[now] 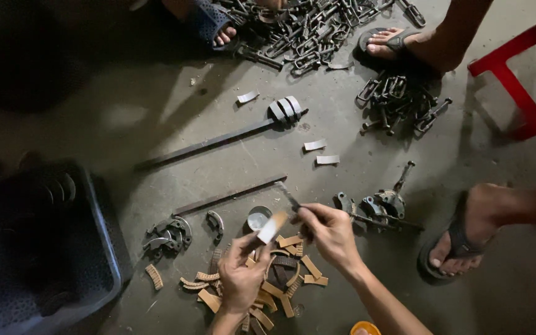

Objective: Applying adhesive strips to metal components using an applicator tool and glue

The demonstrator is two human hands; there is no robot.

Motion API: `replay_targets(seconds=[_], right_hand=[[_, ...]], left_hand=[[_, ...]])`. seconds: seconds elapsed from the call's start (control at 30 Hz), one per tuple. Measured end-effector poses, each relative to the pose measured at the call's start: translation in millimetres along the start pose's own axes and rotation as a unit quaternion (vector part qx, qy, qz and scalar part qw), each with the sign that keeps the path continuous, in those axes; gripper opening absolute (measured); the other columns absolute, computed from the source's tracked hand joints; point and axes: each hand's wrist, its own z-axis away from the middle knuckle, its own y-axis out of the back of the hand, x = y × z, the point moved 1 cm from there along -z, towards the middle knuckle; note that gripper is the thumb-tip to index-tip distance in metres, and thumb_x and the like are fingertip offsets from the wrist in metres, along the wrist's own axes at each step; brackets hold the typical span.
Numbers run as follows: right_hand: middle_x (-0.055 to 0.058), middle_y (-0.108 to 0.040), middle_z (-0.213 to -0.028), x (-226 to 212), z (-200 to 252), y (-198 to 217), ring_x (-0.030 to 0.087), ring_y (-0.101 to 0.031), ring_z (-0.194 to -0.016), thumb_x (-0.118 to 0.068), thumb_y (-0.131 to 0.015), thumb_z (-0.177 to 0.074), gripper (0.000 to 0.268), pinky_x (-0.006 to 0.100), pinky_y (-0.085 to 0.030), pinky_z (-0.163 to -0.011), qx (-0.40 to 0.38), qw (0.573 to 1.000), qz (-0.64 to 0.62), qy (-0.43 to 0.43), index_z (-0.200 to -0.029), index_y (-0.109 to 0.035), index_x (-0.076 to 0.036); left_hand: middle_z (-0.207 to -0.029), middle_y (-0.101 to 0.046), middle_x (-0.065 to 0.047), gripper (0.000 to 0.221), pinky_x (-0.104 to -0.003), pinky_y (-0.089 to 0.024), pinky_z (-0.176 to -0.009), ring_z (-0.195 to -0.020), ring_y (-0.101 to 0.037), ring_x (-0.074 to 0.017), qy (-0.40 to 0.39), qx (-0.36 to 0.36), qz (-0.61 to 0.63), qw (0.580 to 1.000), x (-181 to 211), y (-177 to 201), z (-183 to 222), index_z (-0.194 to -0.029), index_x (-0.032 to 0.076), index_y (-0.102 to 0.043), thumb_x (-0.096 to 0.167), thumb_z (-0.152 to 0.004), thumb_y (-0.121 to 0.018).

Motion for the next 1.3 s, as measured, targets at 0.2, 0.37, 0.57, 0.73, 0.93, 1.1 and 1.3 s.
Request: replay_targets(seconds=[0.2, 0.37, 0.57, 0.73, 0.93, 1.1, 1.3], right_hand=[[0.011, -0.072, -0.058, 15, 13, 2, 0.014, -0.055, -0.038, -0.009, -0.07, -0.092, 0.016, 0.026, -0.04, -0.028, -0.061, 0.995, -0.056, -0.048, -0.095, -0.081, 0.002], [0.007, -0.063, -0.055, 40, 8, -12, 0.013, -0.047, -0.04, -0.016, -0.076, -0.092, 0.02, 0.028, -0.033, -0.035, -0.12, 0.977, -0.039, -0.169, -0.081, -0.081, 0.0], [0.004, -0.076, -0.056, 18, -6, 10, 0.008, -0.05, -0.034, -0.019, -0.075, -0.087, 0.016, 0.022, -0.032, -0.027, -0.055, 0.98, 0.184, 0.041, -0.089, -0.084, -0.006], [0.007, -0.079, -0.064, 22, 13, -2, 0.008, -0.057, -0.035, -0.008, -0.072, -0.087, 0.01, 0.019, -0.037, -0.025, -0.045, 0.963, 0.179, 0.198, -0.091, -0.08, -0.003], [0.006, -0.078, -0.064, 39, 11, -18, 0.008, -0.055, -0.036, -0.008, -0.071, -0.088, 0.012, 0.019, -0.039, -0.027, -0.023, 0.972, 0.179, 0.151, -0.091, -0.08, -0.003], [0.006, -0.075, -0.057, 62, -7, -5, 0.008, -0.052, -0.031, -0.017, -0.068, -0.093, 0.02, 0.02, -0.036, -0.023, 0.001, 0.97, 0.188, 0.152, -0.089, -0.08, -0.002], [0.01, -0.075, -0.063, 52, -26, 28, 0.013, -0.054, -0.043, -0.013, -0.071, -0.091, 0.02, 0.026, -0.042, -0.04, 0.116, 0.983, 0.032, -0.137, -0.094, -0.084, 0.002]], left_hand=[[-0.098, -0.079, -0.016, 0.03, -0.024, -0.073, -0.062, -0.073, -0.081, -0.0172, -0.006, 0.046, -0.022, 0.999, -12, 7, -5, -0.102, 0.0, -0.065, 0.005, -0.078, -0.082], [-0.098, -0.079, -0.013, 0.032, -0.027, -0.07, -0.068, -0.077, -0.078, -0.018, -0.006, 0.035, -0.075, 0.997, -3, 4, -10, -0.101, 0.002, -0.064, 0.011, -0.077, -0.082], [-0.103, -0.079, -0.018, 0.029, -0.028, -0.072, -0.068, -0.081, -0.082, -0.0225, -0.007, 0.05, -0.071, 0.996, -25, 8, 1, -0.099, 0.0, -0.062, 0.004, -0.077, -0.08], [-0.103, -0.078, -0.02, 0.027, -0.029, -0.073, -0.066, -0.079, -0.082, -0.0214, -0.042, 0.053, -0.095, 0.993, -24, 8, -1, -0.099, 0.0, -0.061, 0.006, -0.08, -0.079], [-0.107, -0.077, -0.018, 0.034, -0.028, -0.07, -0.075, -0.087, -0.079, -0.0219, -0.085, 0.034, -0.125, 0.988, -15, 4, -3, -0.102, 0.0, -0.062, 0.003, -0.074, -0.081], [-0.109, -0.076, -0.02, 0.031, -0.029, -0.07, -0.08, -0.092, -0.08, -0.0244, -0.069, 0.009, -0.124, 0.99, -32, -2, 0, -0.102, 0.001, -0.062, 0.004, -0.076, -0.08], [-0.071, -0.082, -0.009, 0.035, -0.014, -0.044, -0.018, -0.033, -0.063, -0.0041, 0.138, 0.007, -0.072, 0.988, -71, 6, -36, -0.113, 0.001, -0.065, 0.008, -0.082, -0.079]])
